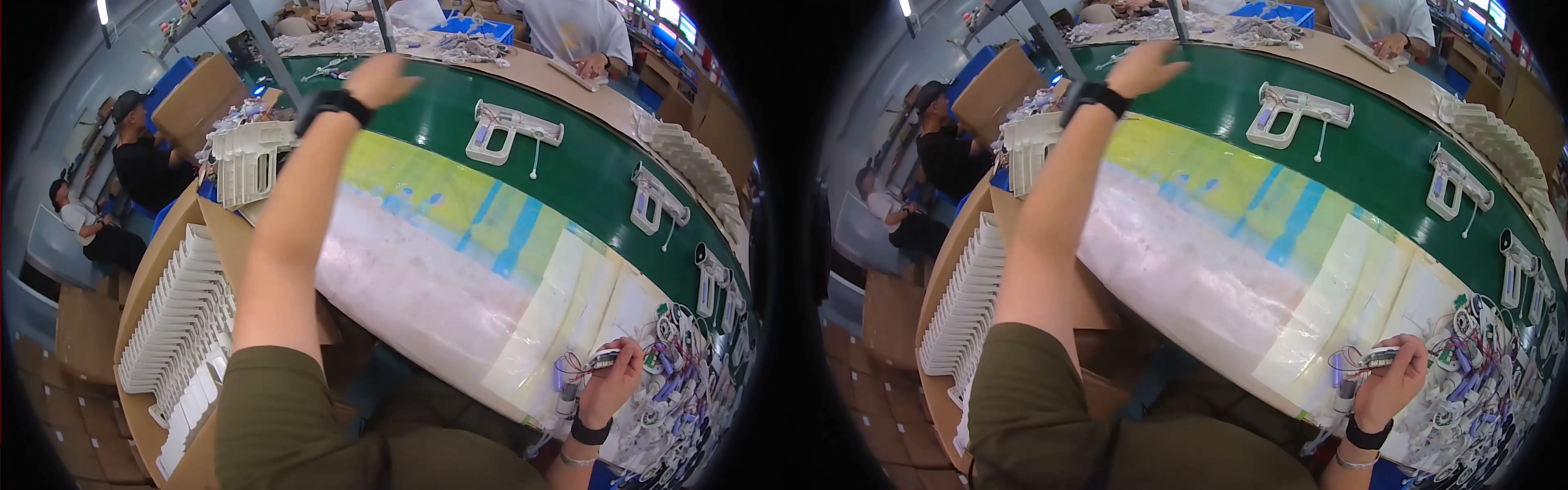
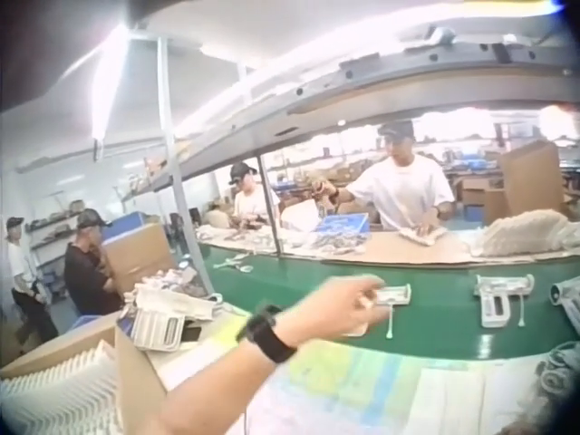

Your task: Assembling portable electronic spray guns by installing internal components like motors, batteries, and circuit boards into plastic shells.

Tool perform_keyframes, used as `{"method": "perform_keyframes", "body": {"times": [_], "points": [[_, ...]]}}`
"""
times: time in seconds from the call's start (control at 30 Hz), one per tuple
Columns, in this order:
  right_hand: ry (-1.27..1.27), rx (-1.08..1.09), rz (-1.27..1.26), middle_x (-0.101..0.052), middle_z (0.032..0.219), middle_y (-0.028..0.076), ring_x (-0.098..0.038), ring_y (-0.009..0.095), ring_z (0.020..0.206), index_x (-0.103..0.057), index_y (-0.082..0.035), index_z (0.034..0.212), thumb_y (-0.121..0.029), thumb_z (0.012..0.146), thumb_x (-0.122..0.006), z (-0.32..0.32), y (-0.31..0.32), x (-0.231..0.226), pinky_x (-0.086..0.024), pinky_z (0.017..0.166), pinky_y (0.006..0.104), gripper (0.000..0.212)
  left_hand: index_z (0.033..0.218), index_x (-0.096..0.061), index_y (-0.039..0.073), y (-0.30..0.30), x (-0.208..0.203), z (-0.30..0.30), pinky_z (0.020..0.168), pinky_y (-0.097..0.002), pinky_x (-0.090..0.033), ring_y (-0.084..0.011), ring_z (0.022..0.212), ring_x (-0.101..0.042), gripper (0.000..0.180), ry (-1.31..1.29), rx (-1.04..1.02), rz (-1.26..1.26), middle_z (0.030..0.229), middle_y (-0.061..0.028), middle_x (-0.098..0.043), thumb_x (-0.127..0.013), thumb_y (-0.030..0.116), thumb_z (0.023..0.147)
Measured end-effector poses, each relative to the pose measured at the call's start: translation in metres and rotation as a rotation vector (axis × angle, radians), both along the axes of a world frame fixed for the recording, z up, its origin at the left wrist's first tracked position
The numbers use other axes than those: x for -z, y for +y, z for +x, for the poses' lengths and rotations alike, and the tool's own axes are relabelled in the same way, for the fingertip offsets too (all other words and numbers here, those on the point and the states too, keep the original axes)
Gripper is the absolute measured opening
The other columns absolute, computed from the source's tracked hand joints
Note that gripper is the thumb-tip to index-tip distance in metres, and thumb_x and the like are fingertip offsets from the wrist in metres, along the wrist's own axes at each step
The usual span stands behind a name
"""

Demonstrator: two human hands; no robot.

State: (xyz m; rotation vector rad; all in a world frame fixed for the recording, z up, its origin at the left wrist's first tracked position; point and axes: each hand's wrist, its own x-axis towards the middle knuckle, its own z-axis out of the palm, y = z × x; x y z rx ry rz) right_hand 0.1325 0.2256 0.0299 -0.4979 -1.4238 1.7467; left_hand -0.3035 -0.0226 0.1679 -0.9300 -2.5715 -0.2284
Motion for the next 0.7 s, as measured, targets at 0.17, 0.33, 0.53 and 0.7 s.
{"method": "perform_keyframes", "body": {"times": [0.17, 0.33, 0.53, 0.7], "points": [[-0.089, 0.073, 0.003, -0.054, 0.082, 0.005, -0.053, 0.011, 0.07, -0.05, -0.002, 0.092, -0.019, 0.098, -0.045, 0.001, 0.003, 0.012, -0.043, 0.058, 0.0223, 0.019, 0.122, -0.048, 0.013, -0.145, 0.054, -0.056, 0.098, -0.0583, -0.03, -0.0307, 0.124, -0.043, 0.041, 0.005, -0.77, -0.299, 0.13, -0.0128, -0.048, -0.054, 0.022, 0.083], [-0.173, 0.118, 0.067, -0.053, 0.077, 0.004, -0.051, 0.01, 0.065, -0.049, -0.002, 0.087, -0.019, 0.097, -0.046, -0.003, 0.012, 0.023, -0.04, 0.056, 0.0213, 0.02, 0.122, -0.051, 0.011, -0.218, 0.07, -0.061, 0.1, -0.0544, -0.029, -0.0253, 0.122, -0.045, 0.037, 0.173, -0.829, -0.567, 0.13, -0.0087, -0.049, -0.048, 0.015, 0.085], [-0.206, 0.121, 0.063, -0.053, 0.078, 0.004, -0.051, 0.009, 0.065, -0.05, -0.002, 0.087, -0.019, 0.097, -0.046, -0.004, 0.012, 0.022, -0.04, 0.056, 0.0214, 0.02, 0.112, -0.058, 0.011, -0.208, 0.058, -0.053, 0.09, -0.0494, -0.042, -0.0287, 0.106, -0.057, 0.03, 0.144, -0.685, -0.686, 0.112, -0.0104, -0.059, -0.051, 0.013, 0.083], [-0.143, 0.098, 0.063, -0.053, 0.081, 0.003, -0.05, 0.008, 0.067, -0.051, -0.001, 0.091, -0.018, 0.097, -0.048, -0.003, 0.015, 0.028, -0.039, 0.058, 0.0203, 0.018, 0.1, -0.064, 0.011, -0.211, 0.044, -0.064, 0.078, -0.0444, -0.052, -0.0325, 0.094, -0.062, 0.021, 0.069, -0.466, -0.78, 0.106, -0.0132, -0.06, -0.048, 0.013, 0.087]]}}
